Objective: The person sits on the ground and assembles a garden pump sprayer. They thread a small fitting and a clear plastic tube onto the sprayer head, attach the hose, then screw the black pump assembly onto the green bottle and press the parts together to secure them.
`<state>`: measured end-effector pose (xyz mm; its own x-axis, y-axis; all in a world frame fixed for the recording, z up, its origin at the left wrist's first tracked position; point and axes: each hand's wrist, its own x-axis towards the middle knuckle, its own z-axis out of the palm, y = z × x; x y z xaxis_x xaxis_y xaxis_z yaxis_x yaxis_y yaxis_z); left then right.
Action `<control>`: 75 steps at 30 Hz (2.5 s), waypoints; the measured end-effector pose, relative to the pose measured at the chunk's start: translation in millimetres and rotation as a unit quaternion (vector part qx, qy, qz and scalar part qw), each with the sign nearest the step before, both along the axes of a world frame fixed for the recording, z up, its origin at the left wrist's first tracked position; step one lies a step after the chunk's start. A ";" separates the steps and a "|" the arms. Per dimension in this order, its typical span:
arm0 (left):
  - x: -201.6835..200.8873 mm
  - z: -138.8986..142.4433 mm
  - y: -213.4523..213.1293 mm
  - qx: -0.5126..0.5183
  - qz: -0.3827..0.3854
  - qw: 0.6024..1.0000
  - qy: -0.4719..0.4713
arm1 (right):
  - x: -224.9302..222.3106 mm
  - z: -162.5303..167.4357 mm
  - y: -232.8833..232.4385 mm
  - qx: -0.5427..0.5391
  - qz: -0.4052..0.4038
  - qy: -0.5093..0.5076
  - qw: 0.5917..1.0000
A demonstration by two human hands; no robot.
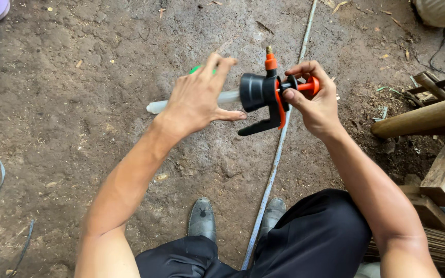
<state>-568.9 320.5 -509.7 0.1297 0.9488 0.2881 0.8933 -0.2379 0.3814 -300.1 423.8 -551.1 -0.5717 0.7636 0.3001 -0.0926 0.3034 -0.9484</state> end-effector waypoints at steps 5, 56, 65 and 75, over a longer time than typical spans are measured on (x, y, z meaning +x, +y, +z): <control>6.1 -18.8 4.8 -0.006 -0.064 0.997 -0.031 | -5.6 3.7 -12.2 -0.007 0.019 0.043 0.999; 27.2 -20.8 0.6 0.159 -0.151 0.949 -0.226 | -3.7 0.9 -13.0 -0.258 0.222 0.054 0.939; 44.9 -11.2 1.8 0.191 -0.145 0.932 -0.272 | -7.1 -10.7 -15.0 -0.269 0.121 0.066 0.953; 53.5 -18.7 5.8 0.154 -0.105 0.932 -0.312 | -11.1 -0.4 -17.8 -0.264 0.094 0.053 0.959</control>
<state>-515.4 326.4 -528.4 0.0188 0.7816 0.6235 0.4421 -0.5659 0.6960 -311.2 406.0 -551.5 -0.7019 0.7114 -0.0355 -0.2027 -0.2473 -0.9475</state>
